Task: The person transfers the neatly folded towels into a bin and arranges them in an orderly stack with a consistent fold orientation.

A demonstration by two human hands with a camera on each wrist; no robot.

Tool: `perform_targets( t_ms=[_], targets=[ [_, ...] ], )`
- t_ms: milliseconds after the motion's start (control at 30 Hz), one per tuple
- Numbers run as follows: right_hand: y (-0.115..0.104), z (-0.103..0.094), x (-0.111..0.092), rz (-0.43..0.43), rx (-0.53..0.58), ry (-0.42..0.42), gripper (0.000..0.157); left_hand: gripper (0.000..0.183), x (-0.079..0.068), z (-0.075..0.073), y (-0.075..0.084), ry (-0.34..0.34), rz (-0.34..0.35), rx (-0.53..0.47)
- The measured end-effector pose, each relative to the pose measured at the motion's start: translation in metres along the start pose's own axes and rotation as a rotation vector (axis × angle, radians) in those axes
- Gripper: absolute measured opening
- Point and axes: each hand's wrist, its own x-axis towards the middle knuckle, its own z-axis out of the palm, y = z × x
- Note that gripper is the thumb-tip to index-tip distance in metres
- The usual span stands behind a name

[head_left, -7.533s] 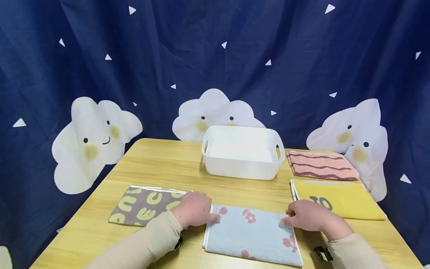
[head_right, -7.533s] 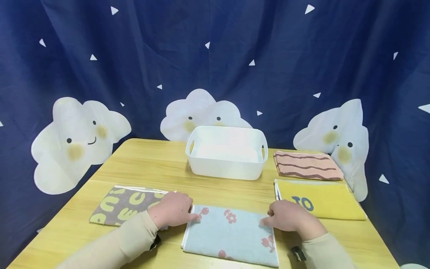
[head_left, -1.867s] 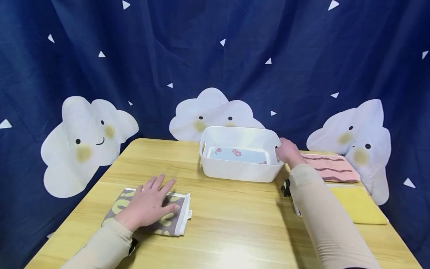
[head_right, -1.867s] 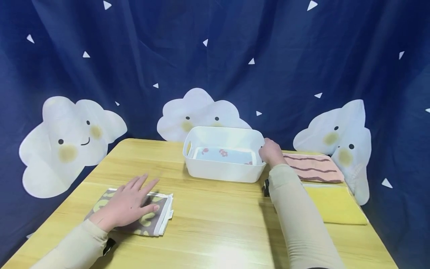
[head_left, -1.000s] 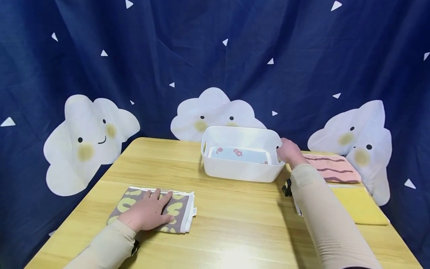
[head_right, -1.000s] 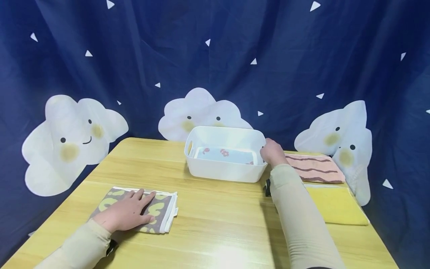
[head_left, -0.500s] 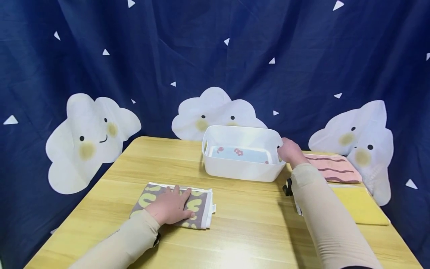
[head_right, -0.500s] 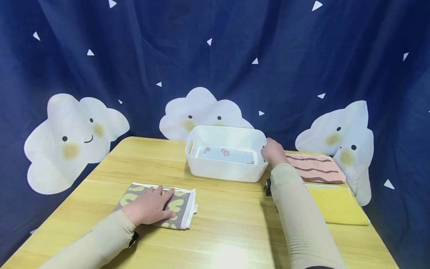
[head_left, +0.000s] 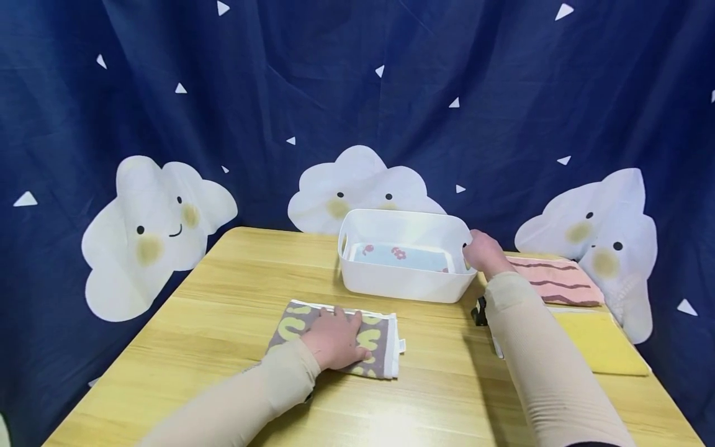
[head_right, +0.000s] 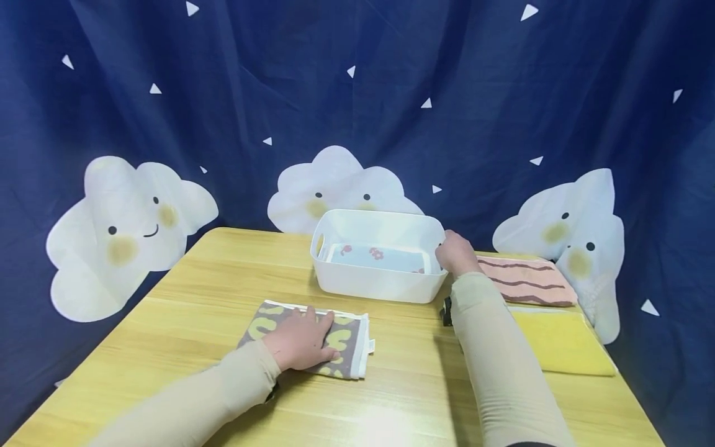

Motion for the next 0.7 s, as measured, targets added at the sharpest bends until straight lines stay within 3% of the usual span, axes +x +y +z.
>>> perform_targets(
  t_ms=[400, 700],
  targets=[
    [0.004, 0.001, 0.002, -0.047, -0.060, 0.035, 0.046, 0.084, 0.018, -0.010, 0.072, 0.017, -0.012, 0.036],
    [0.001, -0.001, -0.002, -0.057, -0.059, 0.034, 0.045, 0.085, 0.030, -0.011, 0.108, 0.025, -0.041, 0.114]
  ],
)
